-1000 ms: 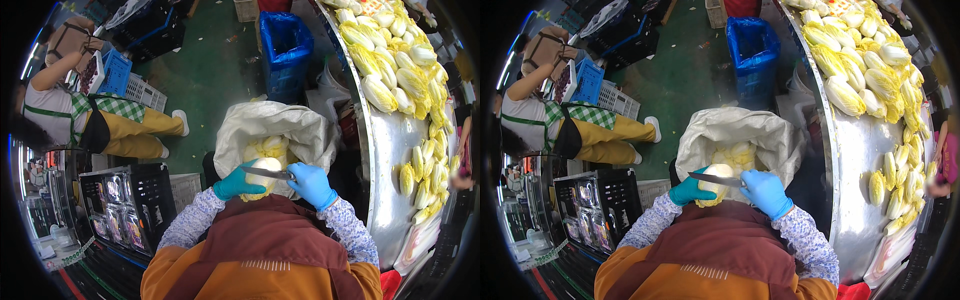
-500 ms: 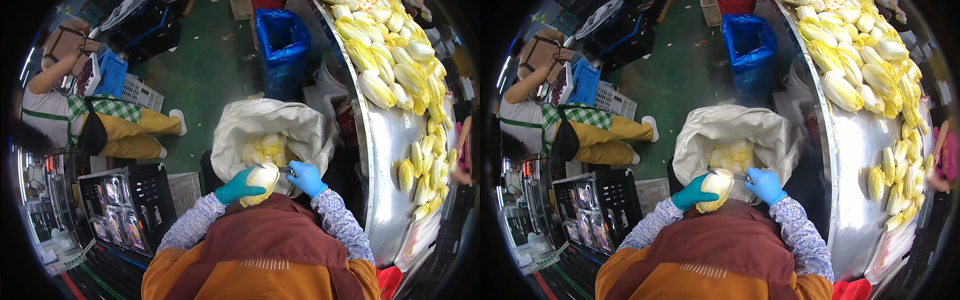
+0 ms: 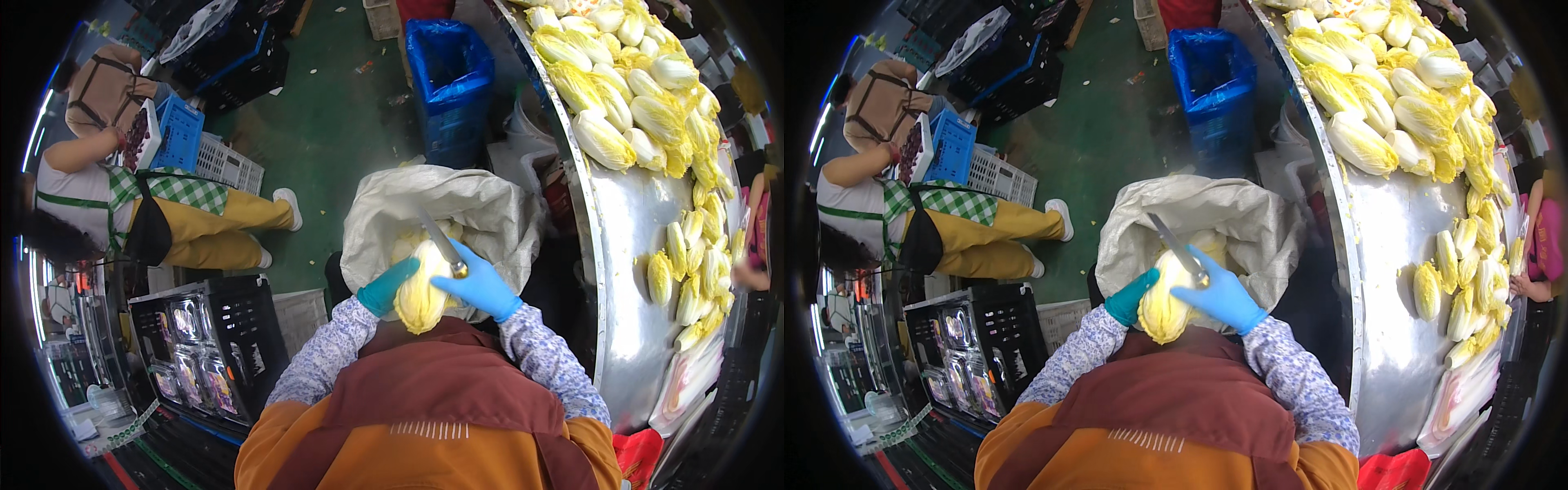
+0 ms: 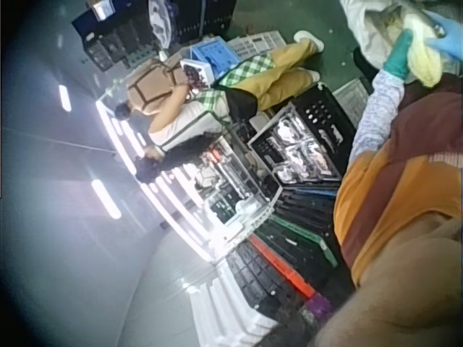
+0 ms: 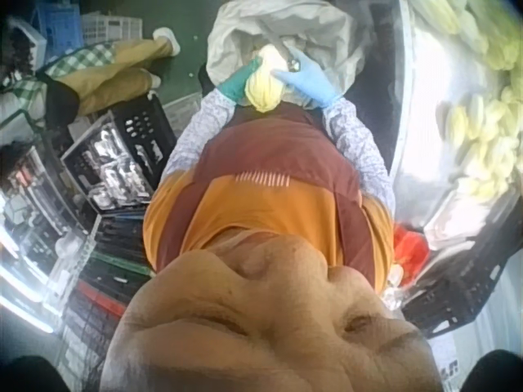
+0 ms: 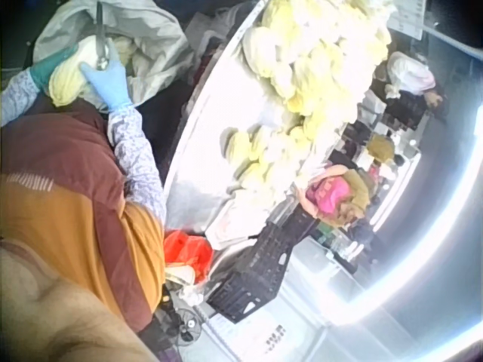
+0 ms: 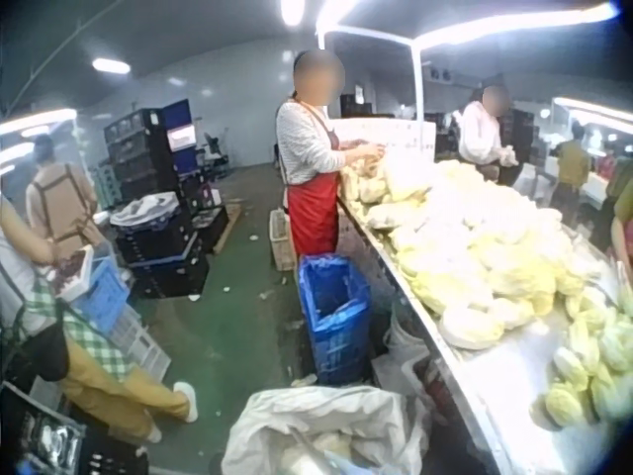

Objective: The person prepares napa cabbage by hand using a knife, trimming the cores and removing outer leaves before placing the heads into a large white bag.

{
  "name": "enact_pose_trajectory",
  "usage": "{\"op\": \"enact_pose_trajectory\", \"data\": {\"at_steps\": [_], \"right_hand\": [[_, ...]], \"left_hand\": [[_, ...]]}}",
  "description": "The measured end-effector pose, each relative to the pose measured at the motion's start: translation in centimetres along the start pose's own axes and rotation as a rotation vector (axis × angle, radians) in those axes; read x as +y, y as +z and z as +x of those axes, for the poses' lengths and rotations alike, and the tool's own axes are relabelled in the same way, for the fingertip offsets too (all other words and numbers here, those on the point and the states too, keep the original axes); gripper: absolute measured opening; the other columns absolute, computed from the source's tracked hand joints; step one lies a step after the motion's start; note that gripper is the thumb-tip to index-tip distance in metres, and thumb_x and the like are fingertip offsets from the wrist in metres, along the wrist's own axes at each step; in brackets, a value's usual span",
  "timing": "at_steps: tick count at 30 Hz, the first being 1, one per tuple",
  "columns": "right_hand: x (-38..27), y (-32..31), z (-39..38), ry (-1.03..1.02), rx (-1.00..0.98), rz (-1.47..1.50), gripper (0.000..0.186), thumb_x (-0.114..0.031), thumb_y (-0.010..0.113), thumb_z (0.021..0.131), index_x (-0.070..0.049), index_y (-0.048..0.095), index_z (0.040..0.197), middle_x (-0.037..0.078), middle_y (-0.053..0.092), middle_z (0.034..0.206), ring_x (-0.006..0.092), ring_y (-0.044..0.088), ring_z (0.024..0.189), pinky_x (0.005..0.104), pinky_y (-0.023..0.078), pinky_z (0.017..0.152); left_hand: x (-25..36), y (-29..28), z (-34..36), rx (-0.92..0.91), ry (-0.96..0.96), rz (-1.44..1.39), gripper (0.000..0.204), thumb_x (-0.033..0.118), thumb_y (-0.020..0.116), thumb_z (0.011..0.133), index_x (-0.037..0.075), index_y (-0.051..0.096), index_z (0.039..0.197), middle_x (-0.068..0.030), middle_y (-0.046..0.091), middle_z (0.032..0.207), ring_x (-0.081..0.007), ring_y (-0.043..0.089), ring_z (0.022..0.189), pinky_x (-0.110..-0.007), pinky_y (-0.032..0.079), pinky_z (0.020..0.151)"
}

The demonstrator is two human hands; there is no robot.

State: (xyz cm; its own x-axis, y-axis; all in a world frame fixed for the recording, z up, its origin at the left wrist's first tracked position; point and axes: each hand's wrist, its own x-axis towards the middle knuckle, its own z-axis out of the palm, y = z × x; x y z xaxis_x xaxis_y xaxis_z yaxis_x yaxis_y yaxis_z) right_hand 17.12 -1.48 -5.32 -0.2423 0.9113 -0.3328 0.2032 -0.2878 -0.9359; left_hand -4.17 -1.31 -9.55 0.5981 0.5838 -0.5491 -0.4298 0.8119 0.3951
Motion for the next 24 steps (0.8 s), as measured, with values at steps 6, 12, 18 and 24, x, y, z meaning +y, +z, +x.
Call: {"op": "enact_pose_trajectory", "data": {"at_steps": [6,12,18,24], "right_hand": [[0.8,-0.3,2.1,-0.020,0.187,0.025,0.063,-0.028,0.070,0.081,-0.007,0.044,0.135,0.013,0.062,0.108,0.0167,0.063,0.090,0.0284,0.051,0.077],[2.3,-2.8,4.6,-0.135,0.230,-0.009,0.066,-0.027,0.069,0.081,-0.011,0.041,0.138,0.015,0.066,0.097,0.0241,0.065,0.084,0.0336,0.051,0.076],[1.8,-4.6,4.2,-0.167,0.363,-0.330,0.079,-0.032,0.072,0.079,-0.017,0.031,0.145,0.017,0.066,0.091,0.0238,0.065,0.078,0.0340,0.051,0.071],[-3.2,-3.2,1.4,-0.012,-0.002,-0.005,0.069,-0.027,0.069,0.081,-0.013,0.039,0.142,0.014,0.062,0.109,0.0150,0.059,0.092,0.0280,0.048,0.083]], "left_hand": [[1.4,3.8,1.5,0.054,0.511,0.561,0.054,0.025,0.059,0.092,0.001,0.040,0.136,-0.0090,0.051,0.128,-0.0178,0.049,0.117,-0.030,0.041,0.099],[1.0,3.2,1.9,0.064,0.364,-0.213,0.055,0.035,0.056,0.093,0.003,0.041,0.135,-0.0107,0.053,0.127,-0.0205,0.053,0.114,-0.033,0.044,0.097],[1.6,3.6,2.3,0.135,0.499,0.316,0.058,0.037,0.054,0.094,0.002,0.039,0.137,-0.0100,0.051,0.128,-0.0191,0.050,0.117,-0.032,0.041,0.099],[1.2,4.2,3.6,0.114,0.655,0.579,0.055,0.030,0.051,0.097,0.002,0.034,0.141,-0.0089,0.047,0.133,-0.0163,0.045,0.122,-0.029,0.036,0.103]]}}
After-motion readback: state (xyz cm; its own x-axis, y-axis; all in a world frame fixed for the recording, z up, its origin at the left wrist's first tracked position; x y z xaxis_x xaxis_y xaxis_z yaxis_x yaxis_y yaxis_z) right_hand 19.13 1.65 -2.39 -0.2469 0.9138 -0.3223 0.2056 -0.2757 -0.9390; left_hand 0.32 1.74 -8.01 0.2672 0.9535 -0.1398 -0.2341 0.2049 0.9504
